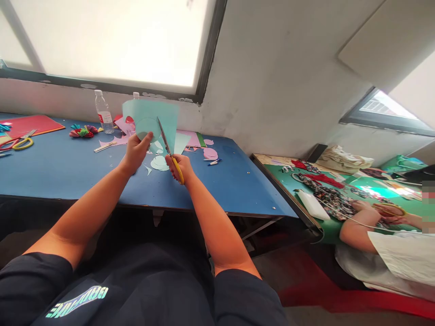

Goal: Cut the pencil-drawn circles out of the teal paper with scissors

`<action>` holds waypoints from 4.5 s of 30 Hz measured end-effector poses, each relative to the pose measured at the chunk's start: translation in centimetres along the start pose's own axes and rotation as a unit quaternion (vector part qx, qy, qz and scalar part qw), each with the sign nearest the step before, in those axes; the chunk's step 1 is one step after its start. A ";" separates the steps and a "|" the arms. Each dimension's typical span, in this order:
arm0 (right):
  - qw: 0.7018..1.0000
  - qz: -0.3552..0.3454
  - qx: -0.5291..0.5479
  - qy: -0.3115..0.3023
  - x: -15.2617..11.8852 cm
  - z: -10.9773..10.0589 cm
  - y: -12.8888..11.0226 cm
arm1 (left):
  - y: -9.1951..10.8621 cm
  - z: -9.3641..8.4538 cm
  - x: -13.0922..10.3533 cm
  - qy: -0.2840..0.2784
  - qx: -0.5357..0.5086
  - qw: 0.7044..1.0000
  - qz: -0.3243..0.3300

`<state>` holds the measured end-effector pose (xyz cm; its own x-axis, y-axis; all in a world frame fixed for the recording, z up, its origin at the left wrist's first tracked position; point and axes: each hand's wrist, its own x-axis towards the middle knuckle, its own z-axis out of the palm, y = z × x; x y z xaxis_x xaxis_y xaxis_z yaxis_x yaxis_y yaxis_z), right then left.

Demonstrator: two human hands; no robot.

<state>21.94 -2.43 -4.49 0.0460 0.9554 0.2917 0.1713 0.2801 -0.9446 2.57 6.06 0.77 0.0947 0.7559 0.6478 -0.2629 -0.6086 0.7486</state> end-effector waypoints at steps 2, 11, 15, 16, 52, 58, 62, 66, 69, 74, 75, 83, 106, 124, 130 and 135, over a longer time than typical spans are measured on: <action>1.000 0.000 0.003 -0.006 0.0 0.0 0.0 | 0.2 0.0 -0.2 -0.006 0.012 1.000 -0.003; 1.000 -0.004 0.016 -0.022 0.3 0.2 0.0 | 1.0 -0.3 0.0 -0.040 0.039 0.998 0.001; 0.999 -0.008 0.023 -0.020 0.4 0.3 0.0 | 1.2 -0.5 0.1 -0.069 0.050 0.996 -0.008; 1.000 -0.010 0.023 -0.019 0.5 0.3 0.1 | 1.3 -0.6 0.1 -0.074 0.052 0.996 -0.010; 1.000 -0.022 0.014 0.005 0.2 0.2 -0.7 | -0.6 -1.4 1.3 -0.053 0.028 0.998 -0.014; 1.000 -0.025 0.013 0.007 0.1 0.3 -0.8 | 0.3 -1.0 1.2 -0.046 0.027 0.998 -0.013; 1.000 -0.027 0.013 0.009 0.0 0.4 -0.8 | 0.4 -1.0 1.2 -0.045 0.028 0.999 -0.011; 1.000 -0.025 0.015 0.009 0.0 0.3 -0.9 | 0.3 -1.0 1.2 -0.046 0.028 0.999 -0.007; 1.000 -0.021 0.017 0.006 -0.1 0.2 -0.9 | 0.2 -1.1 1.3 -0.045 0.029 0.999 -0.007; 1.000 -0.015 0.018 0.003 -0.1 0.2 -0.9 | 0.0 -1.3 1.5 -0.040 0.030 0.999 -0.003; 1.000 -0.014 0.019 0.003 -0.1 0.2 -0.9 | -0.1 -1.4 1.5 -0.039 0.030 0.999 -0.001; 1.000 -0.009 0.020 0.003 -0.1 0.1 -0.9 | -0.5 -1.6 1.9 -0.033 0.027 0.999 0.003; 1.000 -0.003 0.004 0.012 -0.3 0.2 -0.7 | -0.6 -1.6 1.7 -0.033 0.013 0.999 0.016; 0.998 0.000 0.036 0.052 -7.6 1.4 0.6 | 2.2 -1.2 -0.5 -0.178 0.044 0.982 -0.050; 0.998 -0.010 0.034 0.057 -8.0 1.2 2.1 | 2.2 -0.7 -0.6 -0.202 0.049 0.978 -0.005; 0.997 -0.019 0.029 0.073 -8.1 1.6 2.6 | 2.0 -0.5 -0.6 -0.213 0.055 0.975 0.019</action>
<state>20.48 -9.31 -9.50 0.1834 0.9214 0.3426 0.1182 0.3253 -0.9382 1.50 4.49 1.85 0.4840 0.5780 0.6570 -0.1716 -0.6736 0.7189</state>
